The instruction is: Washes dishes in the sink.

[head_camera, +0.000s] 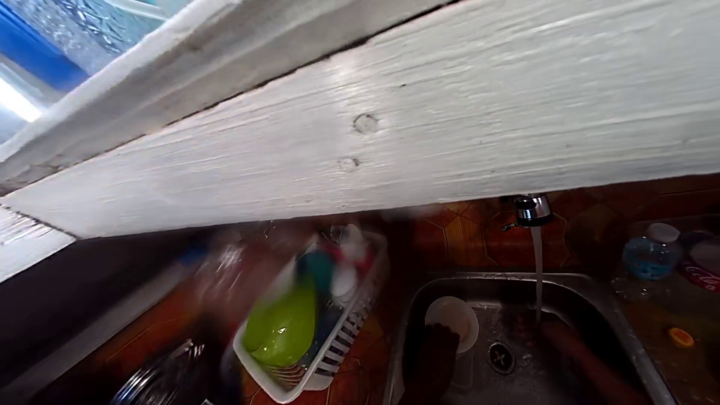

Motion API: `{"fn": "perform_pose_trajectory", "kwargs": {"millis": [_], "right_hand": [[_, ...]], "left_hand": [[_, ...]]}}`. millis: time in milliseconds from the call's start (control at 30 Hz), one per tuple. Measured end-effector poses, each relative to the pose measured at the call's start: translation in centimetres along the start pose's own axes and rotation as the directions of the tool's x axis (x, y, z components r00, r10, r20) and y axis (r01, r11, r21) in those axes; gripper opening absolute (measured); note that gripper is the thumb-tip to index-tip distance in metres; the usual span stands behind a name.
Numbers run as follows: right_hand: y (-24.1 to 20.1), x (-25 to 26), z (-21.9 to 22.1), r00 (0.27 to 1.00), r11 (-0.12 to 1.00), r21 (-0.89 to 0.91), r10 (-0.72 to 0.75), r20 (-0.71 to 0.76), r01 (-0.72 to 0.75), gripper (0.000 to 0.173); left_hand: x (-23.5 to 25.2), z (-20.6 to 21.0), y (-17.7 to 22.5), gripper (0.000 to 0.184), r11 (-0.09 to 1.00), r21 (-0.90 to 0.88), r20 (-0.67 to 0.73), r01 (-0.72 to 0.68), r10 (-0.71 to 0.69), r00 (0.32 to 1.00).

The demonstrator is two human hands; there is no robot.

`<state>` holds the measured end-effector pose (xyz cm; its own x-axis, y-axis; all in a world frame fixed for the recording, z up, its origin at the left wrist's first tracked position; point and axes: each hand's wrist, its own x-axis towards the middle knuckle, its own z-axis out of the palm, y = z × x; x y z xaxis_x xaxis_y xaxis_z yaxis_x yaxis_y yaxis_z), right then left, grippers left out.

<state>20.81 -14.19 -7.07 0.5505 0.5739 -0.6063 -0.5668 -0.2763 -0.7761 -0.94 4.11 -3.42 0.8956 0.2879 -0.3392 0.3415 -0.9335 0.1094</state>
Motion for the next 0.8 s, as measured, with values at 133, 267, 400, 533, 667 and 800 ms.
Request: {"fn": "perform_pose_trajectory", "kwargs": {"millis": [133,267,400,533,667,800], "right_hand": [[0.0,-0.2,-0.3,1.0,0.997,-0.08,0.004,0.015,-0.003,0.025],[0.2,-0.2,-1.0,0.992,0.971,-0.208,-0.106,0.072,0.119,0.026],[0.2,-0.7,-1.0,0.934,0.92,-0.214,-0.283,0.217,0.329,0.053],[0.3,-1.4,-0.9,0.919,0.92,-0.127,-0.346,0.188,0.372,0.032],[0.6,-2.5,-1.6,0.957,0.955,-0.067,-0.291,0.002,0.29,0.019],[1.1,-3.8,-1.1,0.964,0.983,-0.003,-0.182,-0.192,0.185,0.019]], "left_hand": [[0.2,-0.3,-0.1,0.029,0.998,0.053,-0.086,-0.041,0.045,0.995],[-0.4,-3.7,1.5,0.025,0.997,0.027,-0.401,-0.077,0.081,0.913],[1.2,-9.3,4.7,0.037,0.947,-0.311,-0.141,0.078,-0.127,0.982],[5.3,-7.9,5.8,0.033,0.773,-0.635,-0.104,0.019,-0.11,0.988],[9.0,-4.4,7.6,0.036,0.679,-0.734,-0.16,-0.001,-0.172,0.972],[9.4,-1.5,10.6,0.066,0.708,-0.706,-0.193,-0.011,-0.178,0.965]]}}
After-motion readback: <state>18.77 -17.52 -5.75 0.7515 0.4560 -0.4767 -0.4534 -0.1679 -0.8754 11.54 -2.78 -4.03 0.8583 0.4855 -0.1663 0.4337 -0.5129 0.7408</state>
